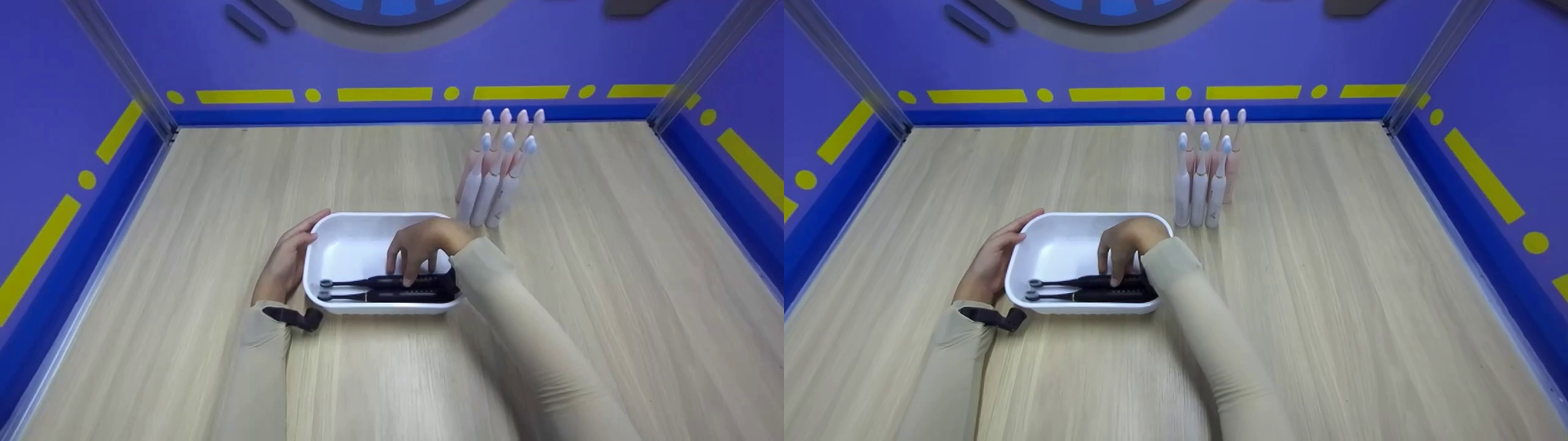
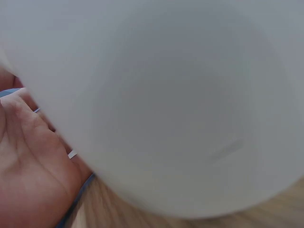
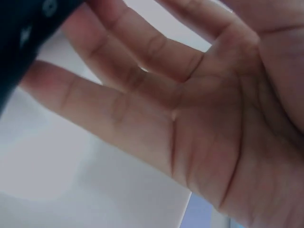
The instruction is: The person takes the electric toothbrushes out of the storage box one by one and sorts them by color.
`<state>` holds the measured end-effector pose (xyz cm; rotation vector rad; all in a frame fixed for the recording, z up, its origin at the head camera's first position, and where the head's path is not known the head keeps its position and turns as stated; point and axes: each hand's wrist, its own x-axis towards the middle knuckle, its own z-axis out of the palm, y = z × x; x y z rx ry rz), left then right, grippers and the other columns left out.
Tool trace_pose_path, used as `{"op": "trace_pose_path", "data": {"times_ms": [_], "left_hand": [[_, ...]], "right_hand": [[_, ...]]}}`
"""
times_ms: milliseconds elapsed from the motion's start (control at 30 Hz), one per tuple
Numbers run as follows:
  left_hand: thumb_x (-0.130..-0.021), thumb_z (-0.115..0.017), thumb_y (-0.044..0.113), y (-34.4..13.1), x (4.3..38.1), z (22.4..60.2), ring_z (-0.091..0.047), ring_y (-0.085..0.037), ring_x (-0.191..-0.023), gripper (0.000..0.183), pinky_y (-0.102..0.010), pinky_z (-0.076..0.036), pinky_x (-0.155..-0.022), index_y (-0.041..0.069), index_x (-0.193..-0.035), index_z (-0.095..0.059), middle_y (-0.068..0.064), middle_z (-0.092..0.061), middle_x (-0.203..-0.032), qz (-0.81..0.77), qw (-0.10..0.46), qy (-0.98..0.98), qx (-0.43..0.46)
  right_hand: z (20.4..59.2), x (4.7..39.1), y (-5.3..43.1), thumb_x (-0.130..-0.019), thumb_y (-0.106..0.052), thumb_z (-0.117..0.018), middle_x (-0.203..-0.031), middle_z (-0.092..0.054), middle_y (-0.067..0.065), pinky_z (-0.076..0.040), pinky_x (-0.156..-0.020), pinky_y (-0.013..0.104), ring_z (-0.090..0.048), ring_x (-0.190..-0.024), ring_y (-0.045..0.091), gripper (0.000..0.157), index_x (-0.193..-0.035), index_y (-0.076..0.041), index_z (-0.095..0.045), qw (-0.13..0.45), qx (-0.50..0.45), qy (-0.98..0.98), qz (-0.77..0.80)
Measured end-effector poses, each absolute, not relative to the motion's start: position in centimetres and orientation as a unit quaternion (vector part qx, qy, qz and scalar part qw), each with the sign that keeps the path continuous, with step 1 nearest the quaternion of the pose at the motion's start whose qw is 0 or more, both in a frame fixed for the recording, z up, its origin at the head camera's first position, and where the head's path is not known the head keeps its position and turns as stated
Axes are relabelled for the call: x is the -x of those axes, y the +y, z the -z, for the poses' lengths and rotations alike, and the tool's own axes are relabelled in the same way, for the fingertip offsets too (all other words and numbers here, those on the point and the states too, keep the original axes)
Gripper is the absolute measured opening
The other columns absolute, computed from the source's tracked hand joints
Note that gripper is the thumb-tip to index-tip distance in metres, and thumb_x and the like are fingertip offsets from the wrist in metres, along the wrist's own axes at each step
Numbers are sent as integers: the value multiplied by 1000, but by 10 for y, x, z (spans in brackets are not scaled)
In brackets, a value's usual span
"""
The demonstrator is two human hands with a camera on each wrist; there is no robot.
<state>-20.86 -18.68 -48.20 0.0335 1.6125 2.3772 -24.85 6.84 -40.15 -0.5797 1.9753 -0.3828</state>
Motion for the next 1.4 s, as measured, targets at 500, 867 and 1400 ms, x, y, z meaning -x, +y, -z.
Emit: {"op": "trace_pose_path", "data": {"times_ms": [500,867,1400], "left_hand": [[-92,-32,1,-188,207,482,-32,-21,-142,56,-35,-26,-117,3,-148,-33,-8,-30,-157,-816,132,562,-5],[-92,-32,0,-189,207,482,-32,-21,-141,56,-32,-30,-115,2,-148,-33,-8,-31,-157,-816,132,562,-2],[-92,-33,0,-186,208,481,-33,-20,-141,56,-29,-30,-114,1,-148,-34,-8,-31,-156,-817,129,562,-9]], "right_hand": [[405,246,63,-78,-8,-77,-115,-66,8,-58,-75,37,-63,-89,16,38,-114,-14,-67,491,239,825,146],[406,245,62,-78,-6,-77,-109,-65,5,-59,-72,39,-61,-90,16,36,-111,-13,-66,489,238,826,148],[407,247,65,-81,-4,-72,-118,-62,12,-58,-71,38,-62,-93,18,35,-114,-8,-61,496,268,814,139]]}}
